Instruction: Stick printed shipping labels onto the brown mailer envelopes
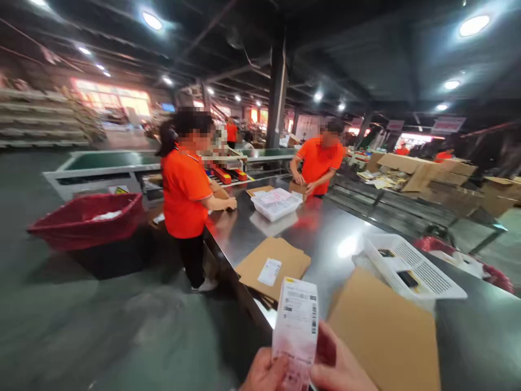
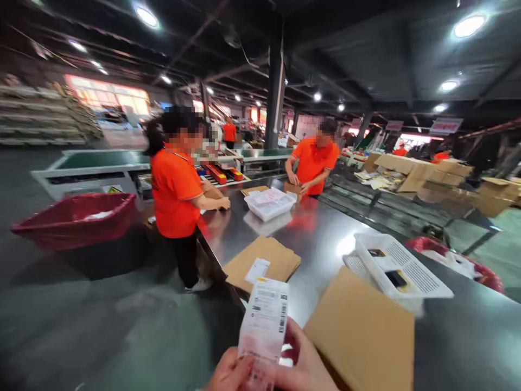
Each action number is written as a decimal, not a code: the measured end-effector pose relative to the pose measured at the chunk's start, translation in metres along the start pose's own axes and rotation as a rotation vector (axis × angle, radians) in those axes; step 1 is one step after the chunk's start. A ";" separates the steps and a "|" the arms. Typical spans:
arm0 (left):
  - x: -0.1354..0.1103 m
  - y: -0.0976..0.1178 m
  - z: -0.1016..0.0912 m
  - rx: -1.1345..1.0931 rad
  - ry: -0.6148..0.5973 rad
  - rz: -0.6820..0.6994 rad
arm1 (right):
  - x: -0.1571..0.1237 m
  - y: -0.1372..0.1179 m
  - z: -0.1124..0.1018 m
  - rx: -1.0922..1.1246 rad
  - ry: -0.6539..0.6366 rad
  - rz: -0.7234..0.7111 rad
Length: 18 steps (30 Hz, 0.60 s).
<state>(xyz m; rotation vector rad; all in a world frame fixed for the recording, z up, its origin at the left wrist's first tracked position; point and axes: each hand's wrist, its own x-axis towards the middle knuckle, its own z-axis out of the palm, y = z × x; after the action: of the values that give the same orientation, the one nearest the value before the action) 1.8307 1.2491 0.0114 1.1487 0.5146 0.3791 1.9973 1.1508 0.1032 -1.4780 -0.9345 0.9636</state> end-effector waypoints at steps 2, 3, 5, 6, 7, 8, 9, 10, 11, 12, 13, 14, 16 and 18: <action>0.003 0.006 0.028 0.035 -0.190 0.022 | -0.035 0.017 0.005 0.123 0.273 0.092; 0.007 0.011 0.040 0.016 -0.265 0.031 | -0.048 0.024 0.007 0.154 0.374 0.131; 0.016 0.021 0.061 -0.055 -0.283 0.021 | -0.065 0.035 0.008 0.164 0.425 0.175; 0.021 0.025 0.069 -0.067 -0.245 -0.001 | -0.072 0.038 0.005 0.162 0.415 0.175; 0.024 0.026 0.077 -0.054 -0.209 -0.029 | -0.078 0.038 0.001 0.158 0.410 0.170; 0.026 0.025 0.085 -0.019 -0.188 -0.055 | -0.083 0.037 -0.005 0.150 0.421 0.162; 0.026 0.023 0.092 0.025 -0.184 -0.078 | -0.088 0.035 -0.012 0.130 0.443 0.157; 0.025 0.019 0.099 0.065 -0.194 -0.093 | -0.093 0.032 -0.019 0.091 0.467 0.156; 0.023 0.013 0.105 0.096 -0.207 -0.095 | -0.098 0.028 -0.027 0.033 0.487 0.157; 0.019 0.008 0.112 0.115 -0.204 -0.087 | -0.102 0.024 -0.033 -0.040 0.493 0.166; 0.016 0.002 0.118 0.128 -0.185 -0.074 | -0.107 0.021 -0.038 -0.115 0.488 0.180; 0.013 -0.003 0.124 0.138 -0.153 -0.061 | -0.111 0.018 -0.042 -0.178 0.480 0.193; 0.009 -0.011 0.135 0.144 -0.065 -0.040 | -0.117 0.016 -0.047 -0.256 0.493 0.208; 0.009 -0.016 0.145 0.124 0.010 -0.062 | -0.121 0.019 -0.050 -0.304 0.532 0.218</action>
<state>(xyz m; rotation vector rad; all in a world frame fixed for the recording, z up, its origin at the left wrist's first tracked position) 1.9206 1.1382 0.0405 1.2473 0.5875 0.3025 2.0012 1.0187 0.0982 -1.9979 -0.5490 0.5394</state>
